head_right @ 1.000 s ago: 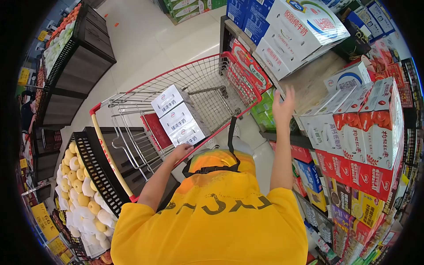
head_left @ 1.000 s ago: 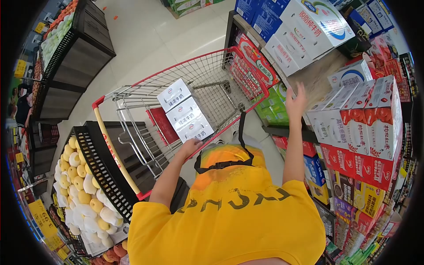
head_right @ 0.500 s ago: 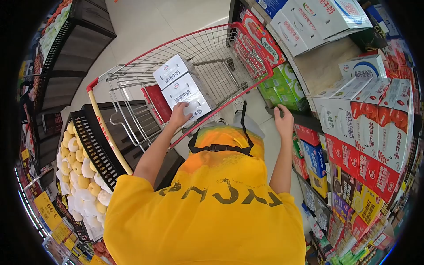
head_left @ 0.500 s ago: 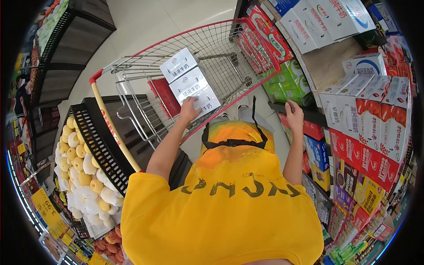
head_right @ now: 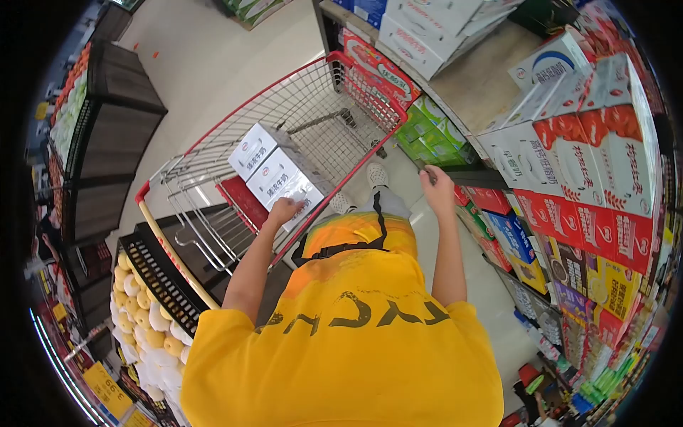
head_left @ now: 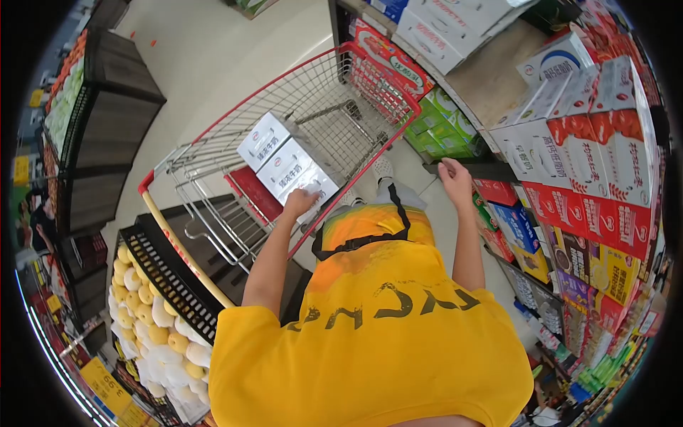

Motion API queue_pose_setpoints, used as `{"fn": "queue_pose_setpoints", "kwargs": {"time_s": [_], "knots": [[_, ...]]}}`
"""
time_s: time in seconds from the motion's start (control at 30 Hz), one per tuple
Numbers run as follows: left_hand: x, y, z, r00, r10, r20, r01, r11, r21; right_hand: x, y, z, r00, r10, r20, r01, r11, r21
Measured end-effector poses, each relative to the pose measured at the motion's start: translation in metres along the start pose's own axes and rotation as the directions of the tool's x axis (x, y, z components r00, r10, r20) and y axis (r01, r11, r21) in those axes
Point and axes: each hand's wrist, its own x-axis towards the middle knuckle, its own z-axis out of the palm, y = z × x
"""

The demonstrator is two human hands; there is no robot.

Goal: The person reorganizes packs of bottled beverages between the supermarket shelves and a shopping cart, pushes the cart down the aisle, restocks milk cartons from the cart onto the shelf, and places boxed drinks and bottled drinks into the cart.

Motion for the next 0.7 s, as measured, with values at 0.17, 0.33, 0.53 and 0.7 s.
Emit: {"fn": "queue_pose_setpoints", "kwargs": {"time_s": [0.17, 0.33, 0.53, 0.7], "knots": [[-0.005, 0.028, -0.024, 0.992, -0.121, 0.037, 0.120, 0.992, 0.025, 0.006, -0.007, 0.016, 0.989, -0.130, 0.077, 0.134, 0.989, -0.056], [-0.018, 0.078, -0.061, 0.998, -0.057, 0.038, 0.051, 0.987, 0.151, 0.002, -0.006, 0.036, 0.990, -0.095, 0.103, 0.092, 0.995, 0.034], [-0.078, 0.182, -0.136, 0.999, -0.019, -0.044, 0.028, 0.974, 0.223, 0.008, 0.005, 0.073, 0.931, 0.016, 0.364, -0.162, 0.914, 0.373], [-0.122, 0.279, -0.193, 0.990, 0.084, -0.116, -0.060, 0.979, 0.197, 0.032, -0.051, 0.101, 0.240, 0.058, 0.969, -0.963, 0.139, 0.230]]}}
